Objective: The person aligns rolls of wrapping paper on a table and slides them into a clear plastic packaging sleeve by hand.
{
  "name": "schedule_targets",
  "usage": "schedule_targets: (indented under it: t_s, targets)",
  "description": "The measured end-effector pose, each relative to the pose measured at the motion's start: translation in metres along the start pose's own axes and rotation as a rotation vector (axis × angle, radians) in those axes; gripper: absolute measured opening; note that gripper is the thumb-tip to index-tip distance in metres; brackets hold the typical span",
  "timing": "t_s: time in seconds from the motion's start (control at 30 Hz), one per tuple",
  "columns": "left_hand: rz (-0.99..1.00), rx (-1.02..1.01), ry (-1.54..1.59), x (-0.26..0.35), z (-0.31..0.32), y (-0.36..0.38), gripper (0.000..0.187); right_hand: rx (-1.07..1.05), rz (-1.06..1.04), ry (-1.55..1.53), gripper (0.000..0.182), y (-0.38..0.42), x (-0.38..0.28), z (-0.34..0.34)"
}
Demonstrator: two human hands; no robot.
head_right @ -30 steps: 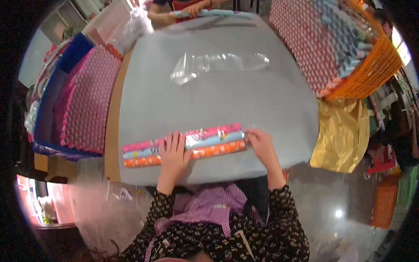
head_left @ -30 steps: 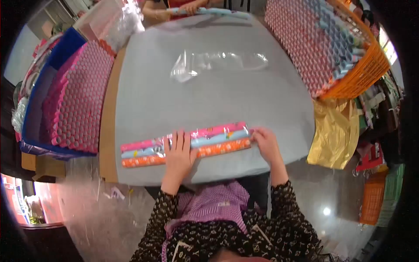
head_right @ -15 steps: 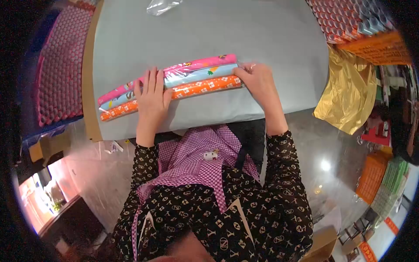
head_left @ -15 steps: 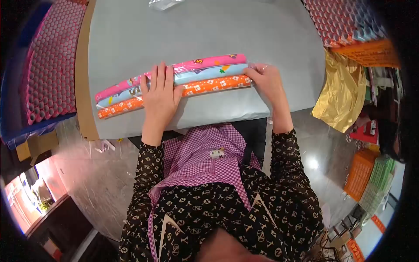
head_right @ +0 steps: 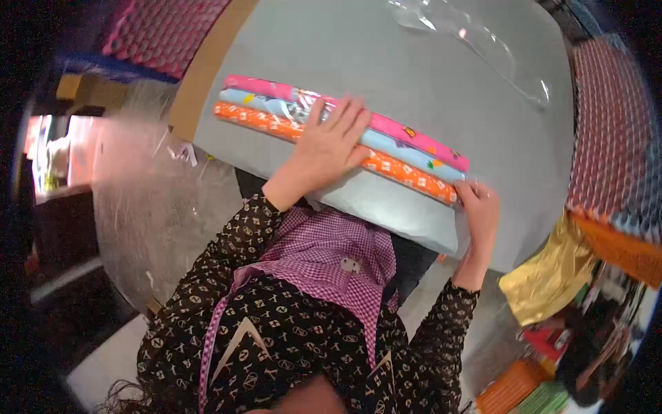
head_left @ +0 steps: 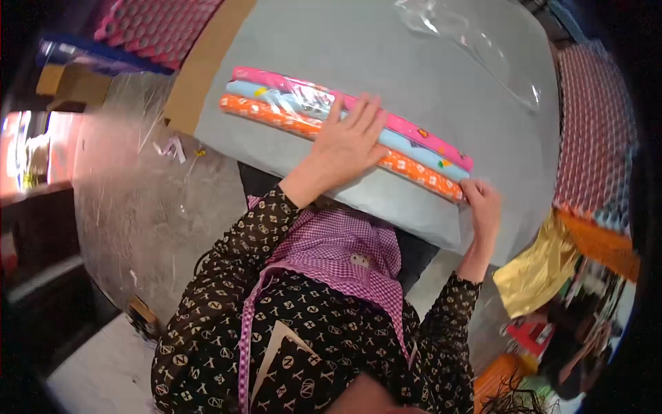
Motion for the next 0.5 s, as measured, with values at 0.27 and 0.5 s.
schedule_targets:
  t_s: [0.27, 0.5]
  targets:
    - [-0.011, 0.086, 0.049, 0.000, -0.003, 0.007, 0.058, -0.075, 0.126, -0.015, 0.024, -0.015, 0.015, -0.002]
    - [0.005, 0.111, 0.089, 0.001, -0.007, 0.007, 0.059, -0.173, 0.178, -0.093, 0.020, -0.028, 0.025, 0.001]
Point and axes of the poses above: each hand's wrist, its own y-axis away from the middle knuckle, its own z-axis out of the palm, x = y × z, the point moved 10 cm from there along -y, towards the middle knuckle, and after that the axes turned 11 degrees about z, right-handed, at the moved point
